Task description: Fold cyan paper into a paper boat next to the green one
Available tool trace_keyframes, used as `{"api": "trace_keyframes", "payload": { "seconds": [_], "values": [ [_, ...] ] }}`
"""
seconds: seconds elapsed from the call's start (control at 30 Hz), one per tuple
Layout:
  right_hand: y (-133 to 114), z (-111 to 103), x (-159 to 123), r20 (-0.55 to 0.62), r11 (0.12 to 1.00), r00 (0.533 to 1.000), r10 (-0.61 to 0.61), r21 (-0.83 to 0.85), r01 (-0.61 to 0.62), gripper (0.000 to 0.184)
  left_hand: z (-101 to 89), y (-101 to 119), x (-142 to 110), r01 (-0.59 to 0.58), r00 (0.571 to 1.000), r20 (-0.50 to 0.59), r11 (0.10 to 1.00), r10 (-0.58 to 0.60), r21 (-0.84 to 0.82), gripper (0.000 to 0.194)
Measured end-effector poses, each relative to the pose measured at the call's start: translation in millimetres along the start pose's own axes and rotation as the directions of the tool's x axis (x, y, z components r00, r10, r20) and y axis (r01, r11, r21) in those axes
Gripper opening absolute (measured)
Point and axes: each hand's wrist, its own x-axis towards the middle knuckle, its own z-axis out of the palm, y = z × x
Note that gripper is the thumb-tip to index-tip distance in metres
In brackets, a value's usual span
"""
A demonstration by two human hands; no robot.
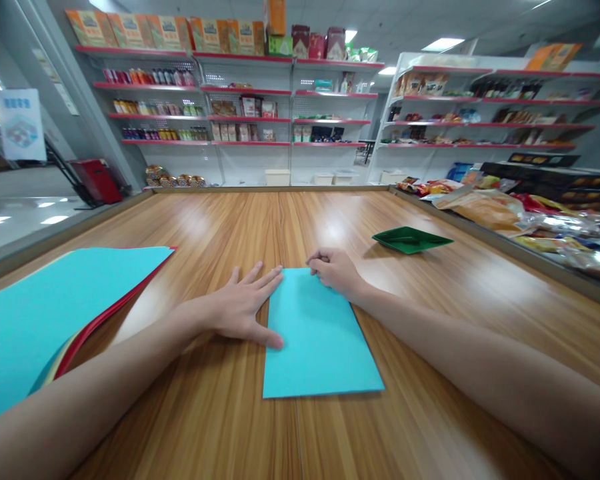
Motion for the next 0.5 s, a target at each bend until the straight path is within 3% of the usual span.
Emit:
{"api": "trace_keyframes", "payload": {
  "seconds": [0.1, 0.23, 0.3, 0.4, 0.5],
  "values": [
    [1.5, 2.5, 8.5, -0.061, 0.994, 0.998, -0.005, -0.108, -0.002, 0.007, -2.4, 2.6, -1.0, 0.014, 1.000, 0.008, 1.000, -0.014, 0.010, 0.112],
    [-5.1, 4.9, 23.2, -0.078, 0.974, 0.988, 0.136, -0.171, -0.147, 0.015, -8.3, 16.7, -8.1, -0.012, 0.999, 0.039, 0.999, 0.011, 0.038, 0.096],
    [-11.0, 3.5, 30.7, -0.047, 0.957, 0.971, 0.235, -0.162, -0.239, 0.016, -10.8, 25.4, -12.0, -0.048, 0.997, 0.060, 0.997, 0.044, 0.054, 0.079],
    [-18.2, -2.4, 37.7, 0.024, 0.935, 0.941, 0.337, -0.126, -0.332, 0.017, -13.2, 33.7, -15.4, -0.053, 0.995, 0.086, 0.996, 0.047, 0.075, 0.076],
    [-16.8, -7.0, 34.9, 0.037, 0.950, 0.950, 0.310, -0.050, -0.308, 0.015, -14.0, 35.0, -16.6, -0.049, 0.995, 0.088, 0.996, 0.042, 0.079, 0.079]
  ]
}}
